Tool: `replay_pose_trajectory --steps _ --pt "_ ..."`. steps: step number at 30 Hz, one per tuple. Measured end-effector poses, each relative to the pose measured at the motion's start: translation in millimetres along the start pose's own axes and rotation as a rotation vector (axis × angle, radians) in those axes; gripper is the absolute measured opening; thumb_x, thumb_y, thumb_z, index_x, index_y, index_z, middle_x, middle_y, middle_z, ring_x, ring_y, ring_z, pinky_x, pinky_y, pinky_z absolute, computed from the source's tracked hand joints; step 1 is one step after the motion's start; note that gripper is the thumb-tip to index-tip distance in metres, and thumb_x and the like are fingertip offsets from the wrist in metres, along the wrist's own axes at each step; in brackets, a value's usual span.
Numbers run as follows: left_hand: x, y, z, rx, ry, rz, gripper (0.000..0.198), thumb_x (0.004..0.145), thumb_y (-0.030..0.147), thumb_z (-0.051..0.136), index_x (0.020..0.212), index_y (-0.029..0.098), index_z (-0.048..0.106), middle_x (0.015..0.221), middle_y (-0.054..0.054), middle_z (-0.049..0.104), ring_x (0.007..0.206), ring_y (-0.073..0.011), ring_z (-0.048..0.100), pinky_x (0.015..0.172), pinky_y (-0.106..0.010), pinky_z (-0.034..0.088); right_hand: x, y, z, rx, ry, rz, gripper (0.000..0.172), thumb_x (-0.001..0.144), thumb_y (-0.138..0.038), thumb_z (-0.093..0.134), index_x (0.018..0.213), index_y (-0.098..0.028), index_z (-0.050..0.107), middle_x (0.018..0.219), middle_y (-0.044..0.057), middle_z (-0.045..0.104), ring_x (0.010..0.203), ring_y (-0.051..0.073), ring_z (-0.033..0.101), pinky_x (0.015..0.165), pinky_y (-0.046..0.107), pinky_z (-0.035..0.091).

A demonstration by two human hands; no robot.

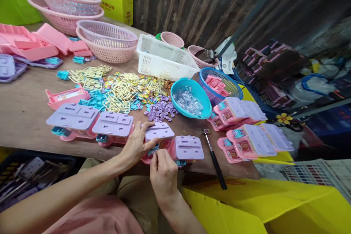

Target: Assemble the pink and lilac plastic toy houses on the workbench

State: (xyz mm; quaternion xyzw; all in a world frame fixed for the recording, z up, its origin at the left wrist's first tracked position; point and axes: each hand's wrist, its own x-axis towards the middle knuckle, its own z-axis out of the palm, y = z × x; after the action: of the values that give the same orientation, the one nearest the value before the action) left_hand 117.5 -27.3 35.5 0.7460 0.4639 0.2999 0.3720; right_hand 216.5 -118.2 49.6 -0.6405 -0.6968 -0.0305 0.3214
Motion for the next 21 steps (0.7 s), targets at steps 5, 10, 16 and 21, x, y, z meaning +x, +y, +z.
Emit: replay_pose_trajectory --steps 5,10,16,21 --pt "-5.6 -19.5 -12.7 -0.011 -0.173 0.201 0.045 0.077 0.027 0.058 0.12 0.021 0.046 0.106 -0.007 0.049 0.098 -0.0217 0.056 0.087 -0.039 0.049 21.3 64.0 -44.8 0.143 -0.078 0.158 0.019 0.088 -0.022 0.044 0.087 -0.021 0.064 0.076 0.002 0.068 0.068 0.015 0.063 0.06 0.023 0.049" --pt "-9.7 -26.9 -14.1 0.249 -0.078 0.434 0.045 0.081 0.017 0.046 0.125 0.022 0.046 0.139 -0.015 0.033 0.128 -0.032 0.038 0.101 -0.053 0.037 35.6 178.2 -69.0 0.013 -0.19 0.2 0.028 0.081 -0.017 0.05 0.1 -0.021 0.069 0.106 0.009 0.067 0.099 0.02 0.062 0.087 0.036 0.05" --pt "-6.0 10.3 29.3 0.518 -0.148 0.756 0.067 0.074 0.035 0.062 0.136 0.033 0.036 0.145 -0.014 0.034 0.131 -0.0397 0.032 0.099 -0.064 0.031 24.0 208.5 -29.5 0.152 -0.459 -0.097 0.041 0.081 -0.013 0.055 0.118 -0.029 0.06 0.133 0.009 0.052 0.121 0.022 0.05 0.098 0.039 0.044" --pt "1.7 20.5 50.1 0.637 -0.334 0.765 0.07 0.075 0.037 0.066 0.137 0.034 0.035 0.143 -0.012 0.039 0.121 -0.0417 0.045 0.094 -0.065 0.036 14.8 201.6 -20.4 0.098 -0.286 -0.226 0.03 0.082 -0.013 0.054 0.103 -0.03 0.067 0.115 0.004 0.066 0.111 0.02 0.058 0.09 0.035 0.051"
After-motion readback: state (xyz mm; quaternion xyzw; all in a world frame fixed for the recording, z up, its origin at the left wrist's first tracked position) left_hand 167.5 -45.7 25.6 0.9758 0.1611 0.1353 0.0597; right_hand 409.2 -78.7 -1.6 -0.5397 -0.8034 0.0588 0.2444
